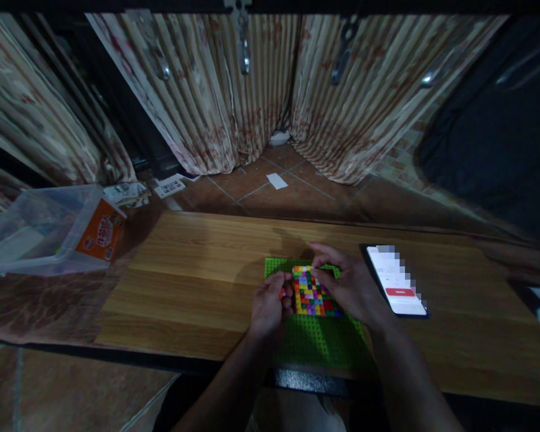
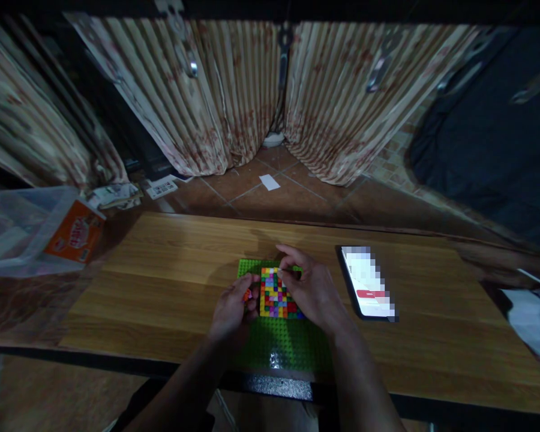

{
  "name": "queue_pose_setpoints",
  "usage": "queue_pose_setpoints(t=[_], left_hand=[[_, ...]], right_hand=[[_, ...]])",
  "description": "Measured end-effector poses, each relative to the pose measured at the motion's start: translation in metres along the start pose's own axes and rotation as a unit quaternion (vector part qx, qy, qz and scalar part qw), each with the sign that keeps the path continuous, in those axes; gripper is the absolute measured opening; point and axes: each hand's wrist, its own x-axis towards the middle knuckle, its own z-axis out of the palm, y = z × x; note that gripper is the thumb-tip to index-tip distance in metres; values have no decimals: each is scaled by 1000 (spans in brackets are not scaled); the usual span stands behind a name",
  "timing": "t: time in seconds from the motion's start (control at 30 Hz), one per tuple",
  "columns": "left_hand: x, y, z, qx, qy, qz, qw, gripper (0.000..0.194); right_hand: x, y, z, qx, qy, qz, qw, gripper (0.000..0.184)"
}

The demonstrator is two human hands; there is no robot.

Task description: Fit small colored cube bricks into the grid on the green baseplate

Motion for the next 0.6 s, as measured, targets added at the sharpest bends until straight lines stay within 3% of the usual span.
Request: queue_pose_setpoints(t=[0.27,0.6], left_hand=[[0,1,1,-1,3,-1,1000,29],[0,6,0,-9,-5,-10,1000,28]], right_hand=[[1,14,0,37,-23,3,999,47],[-3,18,4,62,-49,7,997,24]])
